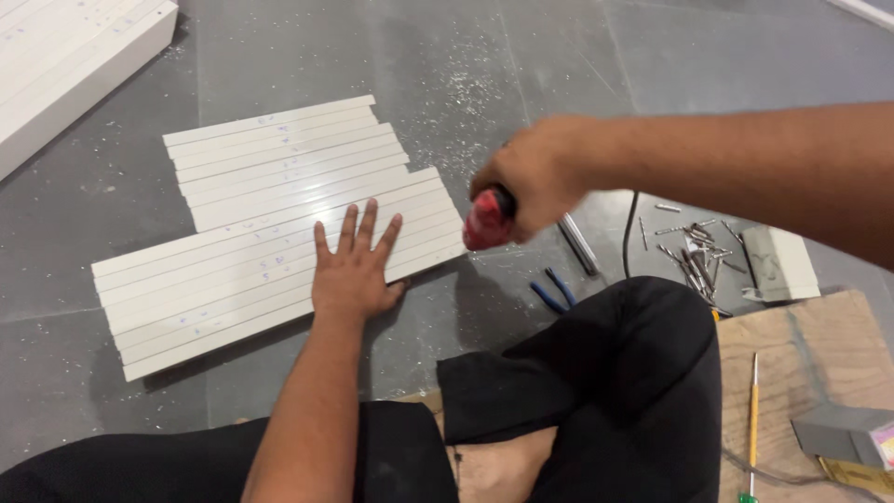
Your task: The person sits on the floor and uses a red corded drill to make holes in stacks of white metal profiles. They align the profiles, drill through them, and then separate and reorganize the pieces.
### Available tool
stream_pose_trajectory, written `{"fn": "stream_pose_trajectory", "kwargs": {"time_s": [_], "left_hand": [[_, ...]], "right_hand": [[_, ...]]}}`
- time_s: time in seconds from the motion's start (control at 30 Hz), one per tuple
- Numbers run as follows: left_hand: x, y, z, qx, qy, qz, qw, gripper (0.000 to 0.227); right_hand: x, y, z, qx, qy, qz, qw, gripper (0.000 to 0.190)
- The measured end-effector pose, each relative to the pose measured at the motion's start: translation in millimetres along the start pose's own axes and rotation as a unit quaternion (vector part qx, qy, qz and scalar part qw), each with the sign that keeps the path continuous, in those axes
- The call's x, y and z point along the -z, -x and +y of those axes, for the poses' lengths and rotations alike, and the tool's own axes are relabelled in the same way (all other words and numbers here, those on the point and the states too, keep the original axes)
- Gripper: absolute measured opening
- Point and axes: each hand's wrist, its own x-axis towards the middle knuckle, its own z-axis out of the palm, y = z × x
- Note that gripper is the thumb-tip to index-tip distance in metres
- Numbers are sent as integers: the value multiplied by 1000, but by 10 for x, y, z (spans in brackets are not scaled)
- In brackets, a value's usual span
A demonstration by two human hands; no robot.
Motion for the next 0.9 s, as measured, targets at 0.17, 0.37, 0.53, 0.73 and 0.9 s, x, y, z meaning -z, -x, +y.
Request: {"fn": "stream_pose_trajectory", "kwargs": {"time_s": [0.17, 0.37, 0.53, 0.73, 0.9], "left_hand": [[-7, -11, 44, 15, -30, 21, 999, 105], [-48, -40, 100, 31, -64, 39, 997, 101], [-53, -44, 165, 37, -87, 41, 995, 102], [1, -63, 221, 55, -130, -15, 990, 100], [-5, -77, 233, 60, -140, -18, 988, 97]], "right_hand": [[68, -85, -27, 2, -13, -3, 1000, 49], [89, -51, -74, 22, 40, 20, 999, 38], [61, -67, 10, 35, 6, 65, 997, 52], [-28, -103, 93, 62, -14, 69, 996, 54], [-32, -29, 193, 71, -27, 73, 994, 56]]}}
